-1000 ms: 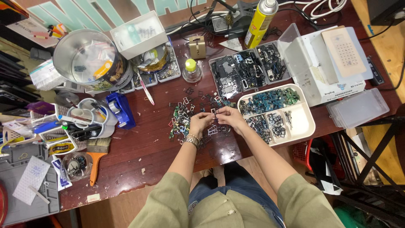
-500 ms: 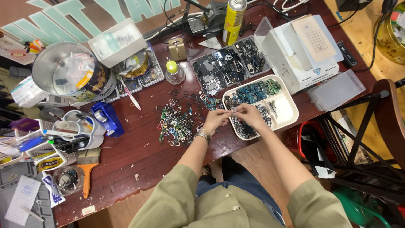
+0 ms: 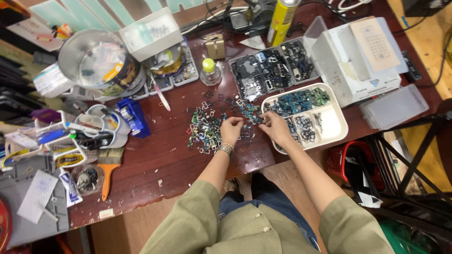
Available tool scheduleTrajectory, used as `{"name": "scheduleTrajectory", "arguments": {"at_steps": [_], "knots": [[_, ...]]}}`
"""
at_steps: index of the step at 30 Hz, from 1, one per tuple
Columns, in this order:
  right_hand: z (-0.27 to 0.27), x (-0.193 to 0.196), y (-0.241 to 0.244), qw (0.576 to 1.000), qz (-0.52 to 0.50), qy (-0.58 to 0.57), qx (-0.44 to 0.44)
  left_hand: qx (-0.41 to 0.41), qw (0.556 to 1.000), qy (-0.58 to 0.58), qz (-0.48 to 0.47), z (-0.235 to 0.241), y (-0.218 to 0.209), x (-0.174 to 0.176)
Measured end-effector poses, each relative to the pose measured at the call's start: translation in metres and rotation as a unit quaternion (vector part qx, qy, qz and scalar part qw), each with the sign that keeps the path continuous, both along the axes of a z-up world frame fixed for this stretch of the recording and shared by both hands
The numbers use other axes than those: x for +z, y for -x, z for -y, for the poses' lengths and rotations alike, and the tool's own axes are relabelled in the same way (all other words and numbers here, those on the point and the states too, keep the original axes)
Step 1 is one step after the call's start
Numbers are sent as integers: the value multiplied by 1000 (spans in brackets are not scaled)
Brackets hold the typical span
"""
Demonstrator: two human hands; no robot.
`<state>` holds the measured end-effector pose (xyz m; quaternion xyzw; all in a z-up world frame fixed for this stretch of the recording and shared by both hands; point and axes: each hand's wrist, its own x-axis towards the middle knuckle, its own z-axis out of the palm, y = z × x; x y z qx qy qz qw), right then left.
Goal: The person sorts small electronic components from a pile on the table into a compartmentalized tray. They pick up individual pieces, inspect them, and place them into specific sections of the tray.
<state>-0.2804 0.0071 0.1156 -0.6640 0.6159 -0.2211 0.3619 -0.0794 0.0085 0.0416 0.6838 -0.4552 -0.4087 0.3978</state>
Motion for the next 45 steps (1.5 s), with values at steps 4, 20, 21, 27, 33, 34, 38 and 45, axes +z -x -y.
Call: {"name": "scheduleTrajectory", "arguments": {"at_steps": [4, 20, 21, 27, 33, 34, 38, 45], "knots": [[12, -10, -49, 994, 31, -62, 84, 111, 989, 29, 91, -9, -56, 5], [3, 5, -167, 959, -165, 11, 229, 18, 974, -30, 224, -31, -154, 43], [7, 5, -166, 962, -175, 21, 206, 3, 972, -37, 230, -29, -153, 45], [11, 6, -166, 956, -145, 2, 254, -5, 969, -53, 241, -26, -155, 41], [22, 8, -169, 978, -144, -24, 152, 25, 981, -32, 188, -24, -167, 27], [23, 8, -172, 979, -130, -23, 156, 24, 981, -33, 187, -24, -168, 27], [28, 8, -191, 978, -101, 22, 183, 12, 982, -38, 187, -24, -167, 29], [36, -6, -197, 973, -157, 34, 167, 27, 977, -48, 207, -12, -162, 37]]}}
